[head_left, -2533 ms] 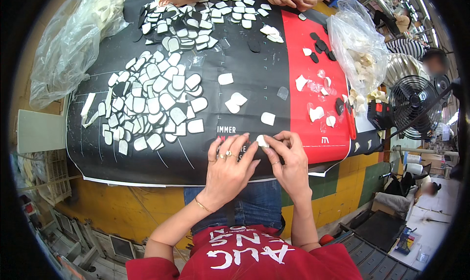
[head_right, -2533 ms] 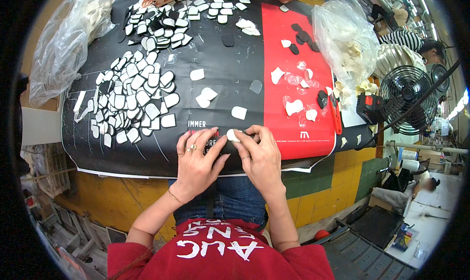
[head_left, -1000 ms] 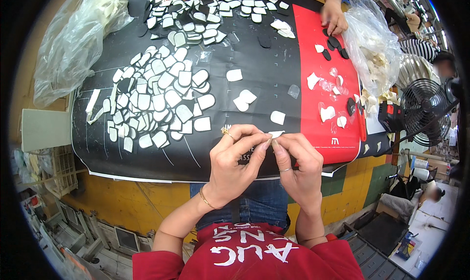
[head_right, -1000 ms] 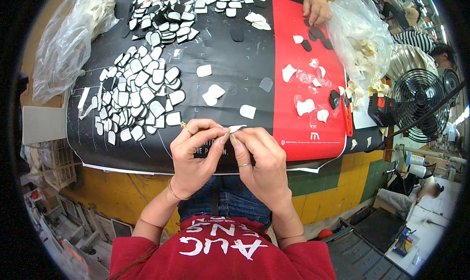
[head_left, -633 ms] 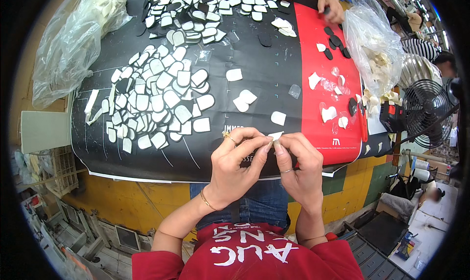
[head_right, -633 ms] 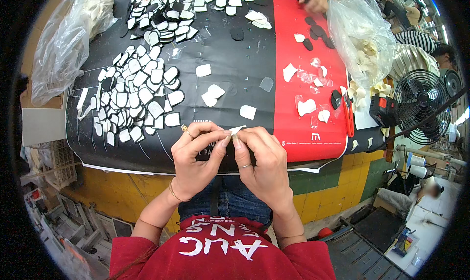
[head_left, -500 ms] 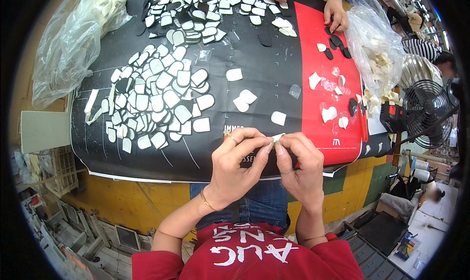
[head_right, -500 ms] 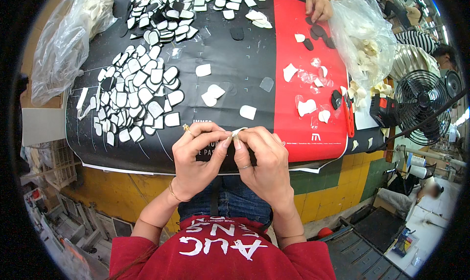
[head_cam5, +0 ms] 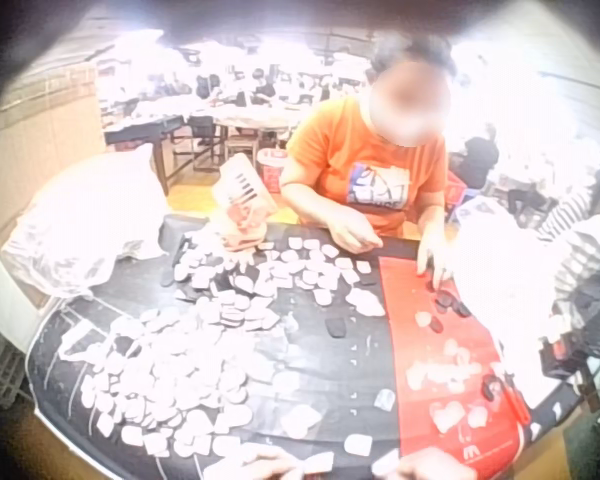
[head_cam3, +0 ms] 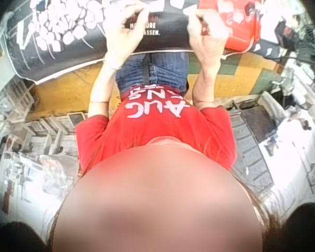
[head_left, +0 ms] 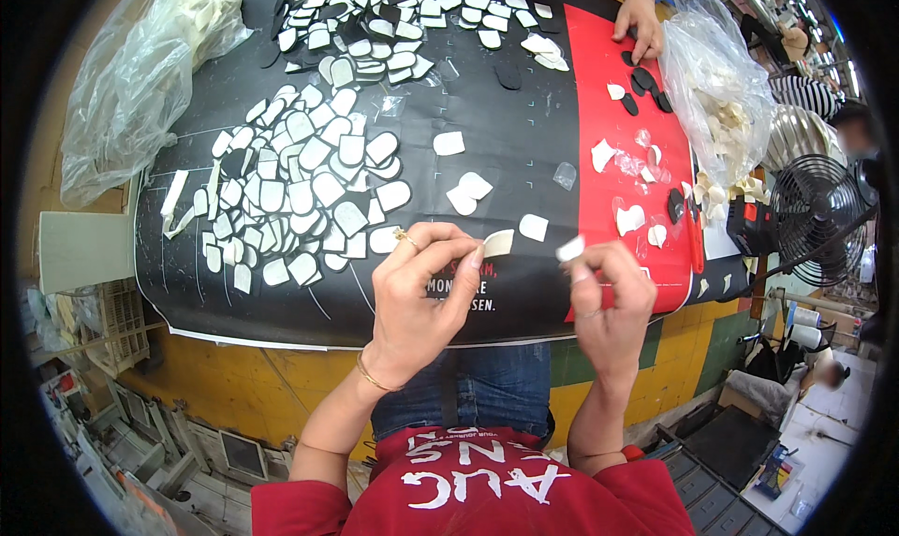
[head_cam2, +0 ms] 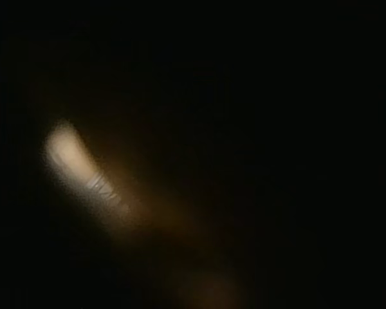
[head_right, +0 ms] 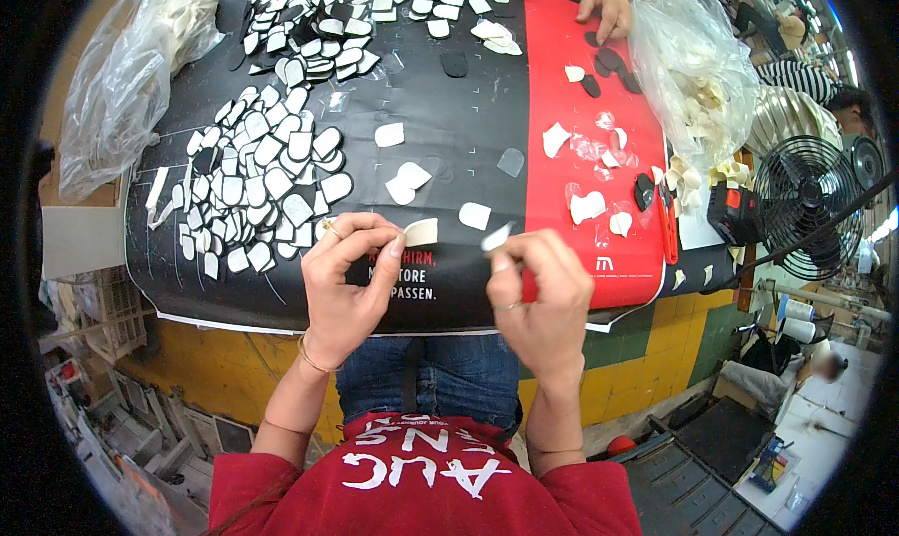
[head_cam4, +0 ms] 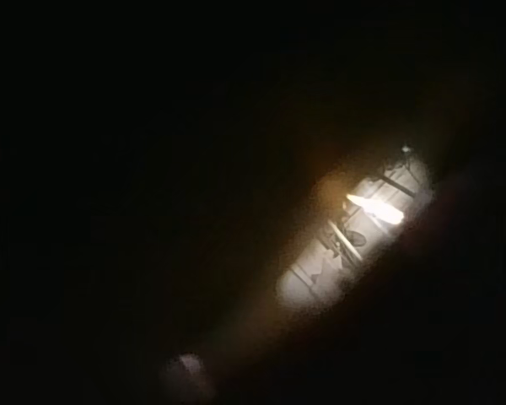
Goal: The person repeatedly picks up small white and black foam-like pieces from a table and presses them together to form paired units. The person handles the pieces one at a time, aligning and joining them by hand, then places the assembled pairs back on the table. The process continues throughout the clip with no tools used.
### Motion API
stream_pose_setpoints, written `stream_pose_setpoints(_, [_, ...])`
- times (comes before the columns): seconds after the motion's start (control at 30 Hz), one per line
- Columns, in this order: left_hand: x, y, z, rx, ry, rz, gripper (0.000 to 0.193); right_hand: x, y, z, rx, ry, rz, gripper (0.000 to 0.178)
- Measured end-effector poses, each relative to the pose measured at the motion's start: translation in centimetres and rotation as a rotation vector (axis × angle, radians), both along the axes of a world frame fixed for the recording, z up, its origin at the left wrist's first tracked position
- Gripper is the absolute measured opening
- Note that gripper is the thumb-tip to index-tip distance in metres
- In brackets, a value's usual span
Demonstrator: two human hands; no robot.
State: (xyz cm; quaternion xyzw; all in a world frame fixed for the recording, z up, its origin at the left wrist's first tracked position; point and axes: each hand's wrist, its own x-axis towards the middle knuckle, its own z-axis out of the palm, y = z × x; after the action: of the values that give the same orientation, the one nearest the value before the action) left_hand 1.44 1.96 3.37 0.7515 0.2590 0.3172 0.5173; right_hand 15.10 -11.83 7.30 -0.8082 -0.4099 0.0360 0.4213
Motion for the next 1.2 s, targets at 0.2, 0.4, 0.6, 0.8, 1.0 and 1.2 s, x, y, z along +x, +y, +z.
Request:
stream_pose_setpoints(0.2, [0.0, -0.8, -0.1, 0.082, -0.034, -0.016, 0.012, -0.9, 0.4, 0.5, -0.123, 0.054, 0.061, 0.011])
stream_pose_setpoints(0.4, [0.2, -2.5, 0.0, 0.060, -0.034, -0.065, 0.020, -2.4, 0.5, 0.1, -0.121, 0.146, 0.174, 0.009])
stream_pose_setpoints(0.6, [0.1, -2.5, -0.1, 0.130, -0.025, -0.083, 0.024, -2.2, 0.3, -0.1, -0.137, 0.118, 0.202, 0.010])
stream_pose_setpoints(0.8, [0.2, -2.6, -0.1, 0.193, -0.025, -0.083, 0.026, -2.1, 0.2, 0.0, -0.146, 0.133, 0.185, 0.010])
stream_pose_setpoints(1.0, [0.2, -2.5, 0.0, 0.136, -0.010, -0.104, 0.023, -1.9, 0.1, -0.3, -0.147, 0.109, 0.194, 0.009])
stream_pose_setpoints(1.2, [0.3, -2.2, 0.2, 0.125, 0.003, -0.127, 0.017, -1.8, 0.0, -0.6, -0.158, 0.039, 0.206, 0.008])
